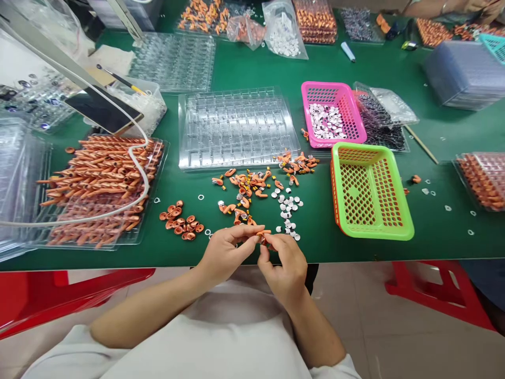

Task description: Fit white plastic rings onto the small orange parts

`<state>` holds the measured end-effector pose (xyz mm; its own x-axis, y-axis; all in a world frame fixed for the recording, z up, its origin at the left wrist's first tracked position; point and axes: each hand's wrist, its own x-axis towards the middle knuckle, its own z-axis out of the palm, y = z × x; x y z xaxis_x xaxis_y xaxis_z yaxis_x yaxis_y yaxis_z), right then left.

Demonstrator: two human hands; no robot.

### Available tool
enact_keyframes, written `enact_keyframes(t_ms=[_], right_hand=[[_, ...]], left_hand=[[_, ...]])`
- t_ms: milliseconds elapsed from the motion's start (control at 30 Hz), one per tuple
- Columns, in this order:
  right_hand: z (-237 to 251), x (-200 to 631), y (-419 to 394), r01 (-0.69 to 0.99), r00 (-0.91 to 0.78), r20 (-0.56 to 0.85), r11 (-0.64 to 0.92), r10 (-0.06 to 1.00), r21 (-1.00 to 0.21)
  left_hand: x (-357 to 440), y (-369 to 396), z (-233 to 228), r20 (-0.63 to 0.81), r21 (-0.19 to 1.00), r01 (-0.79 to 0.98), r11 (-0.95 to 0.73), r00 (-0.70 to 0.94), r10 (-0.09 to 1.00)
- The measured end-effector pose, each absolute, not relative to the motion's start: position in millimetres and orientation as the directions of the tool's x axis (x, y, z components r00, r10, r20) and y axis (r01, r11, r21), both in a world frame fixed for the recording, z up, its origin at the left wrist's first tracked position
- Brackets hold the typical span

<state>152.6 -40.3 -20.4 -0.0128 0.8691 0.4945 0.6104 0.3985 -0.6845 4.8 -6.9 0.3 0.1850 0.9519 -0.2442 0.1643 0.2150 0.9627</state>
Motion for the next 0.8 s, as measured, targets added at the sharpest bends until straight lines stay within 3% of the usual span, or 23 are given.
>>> enact_keyframes(t_ms=[300, 700, 800], right_hand=[[-24.2, 150.5, -42.1, 0.612, -0.015, 0.532, 0.428, 0.847, -0.665], [-25.0, 147.9, -43.3, 0.625, 0.019, 0.521, 0.396, 0.853, -0.672], [-24.9, 148.6, -43.8, 0.616, 0.025, 0.507, 0.386, 0.862, -0.687]], left_hand=[[4.6, -10.4, -0.8, -0.12, 0.97, 0.227, 0.083, 0.152, 0.981], [1.2, -15.7, -12.6, 0.259, 0.917, 0.246, -0.314, 0.23, 0.938], [0.0, -15.8, -13.3, 0.299, 0.901, 0.238, -0.362, 0.261, 0.918]])
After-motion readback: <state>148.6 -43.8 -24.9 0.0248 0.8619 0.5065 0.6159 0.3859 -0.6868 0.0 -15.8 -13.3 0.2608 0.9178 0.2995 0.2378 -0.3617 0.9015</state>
